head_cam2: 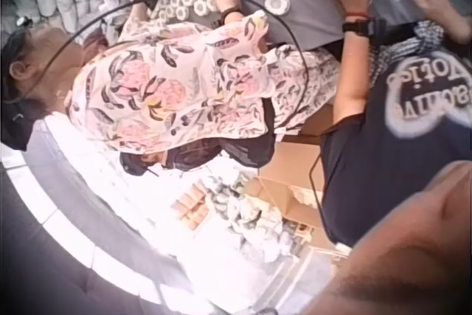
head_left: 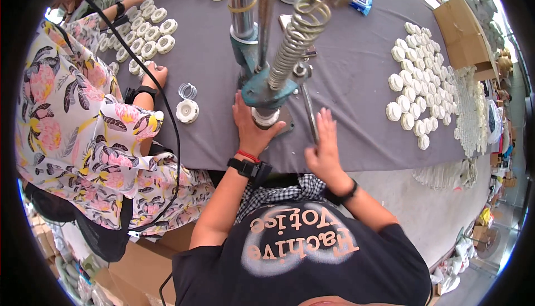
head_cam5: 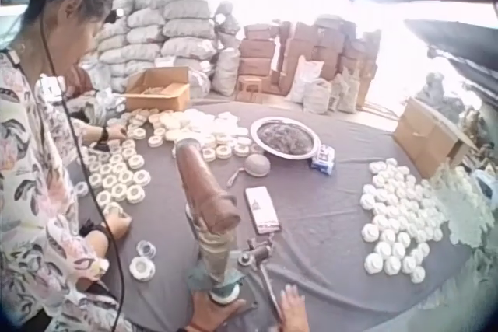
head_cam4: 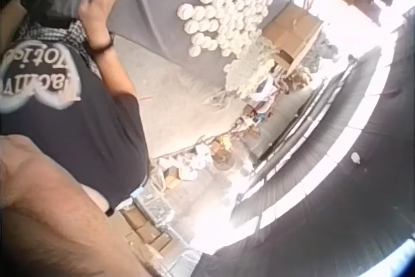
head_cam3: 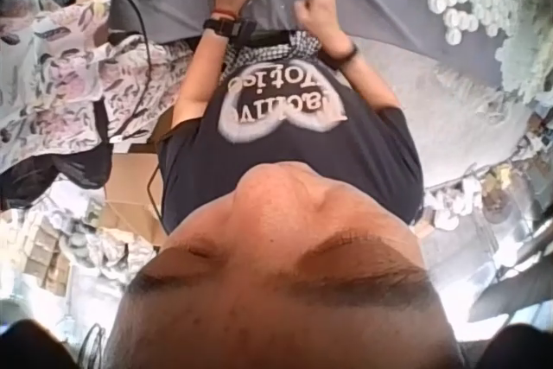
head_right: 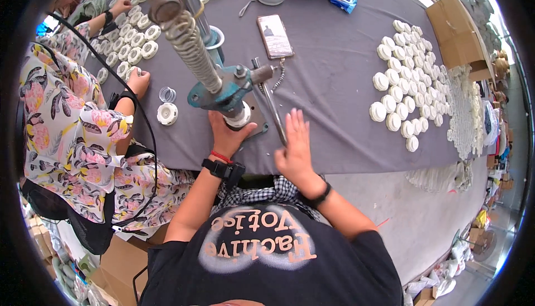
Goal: Use a manual press machine to assemble white plastic components.
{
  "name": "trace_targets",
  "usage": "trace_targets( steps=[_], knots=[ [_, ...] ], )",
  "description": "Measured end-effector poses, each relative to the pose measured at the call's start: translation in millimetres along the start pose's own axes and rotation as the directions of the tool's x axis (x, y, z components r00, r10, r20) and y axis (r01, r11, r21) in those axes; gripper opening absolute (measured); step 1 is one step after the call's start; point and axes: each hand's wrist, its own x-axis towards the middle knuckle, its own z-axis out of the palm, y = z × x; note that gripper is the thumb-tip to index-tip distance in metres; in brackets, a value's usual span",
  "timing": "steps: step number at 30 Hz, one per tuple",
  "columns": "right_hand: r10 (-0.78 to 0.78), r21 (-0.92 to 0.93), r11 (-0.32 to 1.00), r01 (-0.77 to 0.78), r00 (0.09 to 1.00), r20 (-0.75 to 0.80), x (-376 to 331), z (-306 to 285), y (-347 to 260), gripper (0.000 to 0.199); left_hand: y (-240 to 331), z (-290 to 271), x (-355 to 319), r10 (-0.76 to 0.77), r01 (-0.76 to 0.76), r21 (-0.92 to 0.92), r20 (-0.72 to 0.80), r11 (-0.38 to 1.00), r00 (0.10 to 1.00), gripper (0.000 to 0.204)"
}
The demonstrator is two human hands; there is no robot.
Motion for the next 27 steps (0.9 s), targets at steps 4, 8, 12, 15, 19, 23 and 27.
trace_targets(
  steps=[4, 8, 12, 15, 19, 23, 27],
  knots=[
    [-0.241, 0.010, 0.969, 0.246, 0.956, -0.168, 32, 29, 14, 0.072, 2, -7, -6, 0.012, -0.016, -0.056, -0.079, 0.998, 0.997, 0.112],
    [-0.559, 0.152, 0.804, 0.575, 0.818, -0.133, 4, -50, -19, 0.051, 10, -14, 2, -0.006, 0.000, 0.097, 0.060, 0.995, 0.998, 0.081],
    [-0.658, 0.699, 0.413, 0.584, 0.722, -0.214, 42, -117, -67, 0.036, 27, -29, 29, 0.039, -0.044, 0.057, 0.085, 0.997, 0.996, 0.055],
    [-0.296, 0.768, 0.372, 0.521, 0.851, -0.434, 117, -112, -139, 0.048, 54, -39, 50, 0.078, -0.080, 0.013, 0.134, 0.997, 0.988, 0.053],
    [-0.214, 0.856, 0.436, 0.278, 0.956, -0.201, 106, -85, -110, 0.053, 43, -54, 29, -0.112, 0.096, 0.175, 0.086, 0.980, 0.990, 0.065],
    [0.134, 0.825, 0.538, -0.171, 0.984, 0.116, 49, -49, -21, 0.040, -17, -51, 26, -0.232, 0.233, 0.163, -0.025, 0.959, 0.972, 0.067],
    [0.343, 0.733, 0.571, -0.371, 0.918, 0.198, 34, -72, 16, 0.035, -63, -59, 68, -0.210, 0.228, 0.325, -0.089, 0.918, 0.974, 0.063]
  ],
)
